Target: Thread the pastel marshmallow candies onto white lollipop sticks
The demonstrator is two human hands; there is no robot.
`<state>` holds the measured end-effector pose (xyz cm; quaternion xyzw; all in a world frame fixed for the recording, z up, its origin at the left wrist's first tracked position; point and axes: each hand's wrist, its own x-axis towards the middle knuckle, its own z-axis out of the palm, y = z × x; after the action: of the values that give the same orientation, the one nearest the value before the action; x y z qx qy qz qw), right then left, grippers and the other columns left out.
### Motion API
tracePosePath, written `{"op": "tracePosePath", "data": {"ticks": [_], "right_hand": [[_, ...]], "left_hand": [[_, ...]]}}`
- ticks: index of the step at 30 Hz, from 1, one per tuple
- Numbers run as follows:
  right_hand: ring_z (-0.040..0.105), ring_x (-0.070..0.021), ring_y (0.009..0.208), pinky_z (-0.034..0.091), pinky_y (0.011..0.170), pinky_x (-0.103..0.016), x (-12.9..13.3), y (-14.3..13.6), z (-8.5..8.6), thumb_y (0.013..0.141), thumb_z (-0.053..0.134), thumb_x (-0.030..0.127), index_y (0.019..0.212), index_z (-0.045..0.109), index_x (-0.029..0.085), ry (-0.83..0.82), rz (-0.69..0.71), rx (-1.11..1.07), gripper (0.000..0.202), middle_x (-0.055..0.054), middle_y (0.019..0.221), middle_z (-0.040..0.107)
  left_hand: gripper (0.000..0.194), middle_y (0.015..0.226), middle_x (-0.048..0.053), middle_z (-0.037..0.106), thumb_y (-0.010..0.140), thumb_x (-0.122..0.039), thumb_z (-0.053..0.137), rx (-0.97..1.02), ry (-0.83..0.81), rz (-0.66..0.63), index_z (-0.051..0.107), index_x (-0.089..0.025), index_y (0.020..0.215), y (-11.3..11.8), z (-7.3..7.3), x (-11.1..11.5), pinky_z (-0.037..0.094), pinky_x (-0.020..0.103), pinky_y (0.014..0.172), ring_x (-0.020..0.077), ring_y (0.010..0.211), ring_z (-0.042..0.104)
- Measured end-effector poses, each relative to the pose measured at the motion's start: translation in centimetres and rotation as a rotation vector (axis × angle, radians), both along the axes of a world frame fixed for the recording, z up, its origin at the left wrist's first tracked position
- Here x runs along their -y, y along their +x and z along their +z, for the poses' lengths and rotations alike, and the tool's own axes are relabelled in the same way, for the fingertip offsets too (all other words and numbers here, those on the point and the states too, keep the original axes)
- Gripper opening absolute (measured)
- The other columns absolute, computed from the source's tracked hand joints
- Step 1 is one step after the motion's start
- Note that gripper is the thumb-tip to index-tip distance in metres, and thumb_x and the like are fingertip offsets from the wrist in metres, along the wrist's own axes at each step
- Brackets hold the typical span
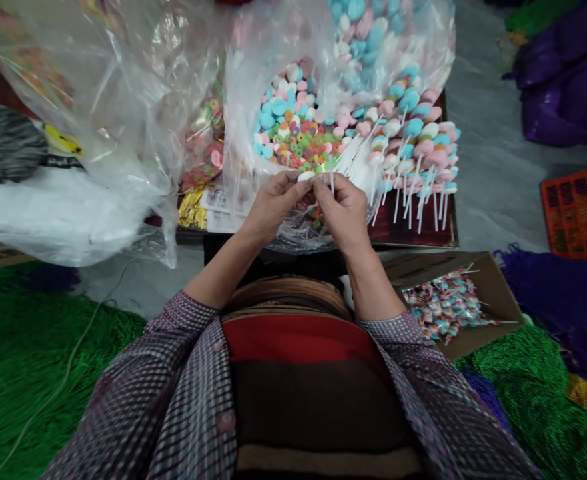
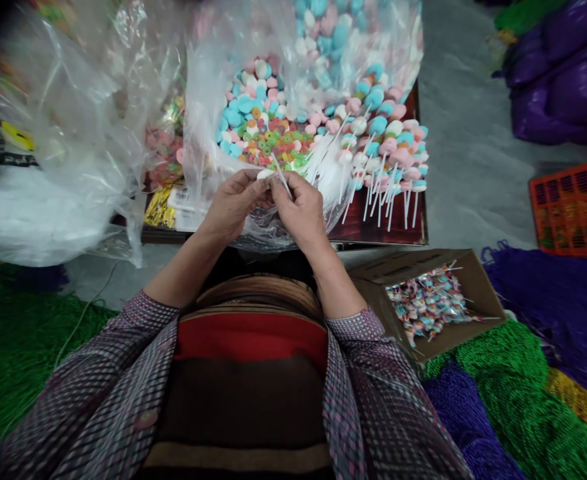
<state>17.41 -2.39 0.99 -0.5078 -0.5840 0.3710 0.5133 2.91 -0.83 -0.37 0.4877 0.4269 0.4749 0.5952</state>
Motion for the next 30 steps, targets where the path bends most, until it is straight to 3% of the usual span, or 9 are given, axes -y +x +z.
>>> {"op": "tracePosePath", "data": {"ticks": [7,11,17,24,30], "right_hand": [[0.054,-0.0081,0.059,0.043,0.048,-0.022,2.6,1.7,2.5,0.098,0.055,0.065,0.123,0.069,0.029,-0.182,0.107,-0.22,0.046,-0.002,0.101,0.071],[0.048,-0.0071,0.048,0.038,0.046,-0.022,4.8,1.6,3.1,0.097,0.052,0.07,0.127,0.068,0.025,-0.268,0.169,-0.115,0.056,0.003,0.074,0.068],[0.051,-0.0113,0.047,0.04,0.055,-0.026,5.1,1.2,2.3,0.101,0.038,0.073,0.096,0.069,0.022,-0.253,0.258,0.229,0.06,0.006,0.048,0.052],[0.048,-0.0135,0.052,0.033,0.053,-0.028,4.7,1.1,2.4,0.099,0.041,0.073,0.076,0.056,0.025,-0.207,0.212,0.271,0.056,0.003,0.053,0.048],[0.043,-0.0119,0.053,0.03,0.052,-0.026,4.7,1.9,2.5,0.098,0.047,0.071,0.063,0.043,0.024,-0.3,0.269,0.242,0.059,0.004,0.05,0.044]], "left_hand": [[0.012,0.089,0.001,0.078,0.1,-0.031,0.061,0.033,-0.09,0.045,0.064,-0.02,0.101,-0.3,0.7,-0.1,0.059,0.023,0.068,0.0105,0.075,0.075],[0.013,0.089,0.001,0.079,0.098,-0.033,0.065,0.049,-0.085,0.067,0.066,-0.021,0.102,-0.4,0.4,-0.1,0.059,0.023,0.069,0.011,0.077,0.076],[0.025,0.095,0.001,0.079,0.089,-0.04,0.078,0.09,-0.033,0.026,0.071,-0.021,0.104,-0.7,-0.6,-0.3,0.06,0.024,0.073,0.0121,0.085,0.077],[0.026,0.09,0.001,0.079,0.09,-0.042,0.077,-0.053,0.09,0.05,0.073,-0.023,0.107,-0.5,-1.6,-0.1,0.061,0.028,0.074,0.0128,0.08,0.074],[0.025,0.105,0.003,0.081,0.092,-0.041,0.074,-0.367,0.337,0.05,0.075,-0.025,0.111,-1.7,-0.7,0.4,0.059,0.03,0.091,0.0155,0.096,0.074]]}}
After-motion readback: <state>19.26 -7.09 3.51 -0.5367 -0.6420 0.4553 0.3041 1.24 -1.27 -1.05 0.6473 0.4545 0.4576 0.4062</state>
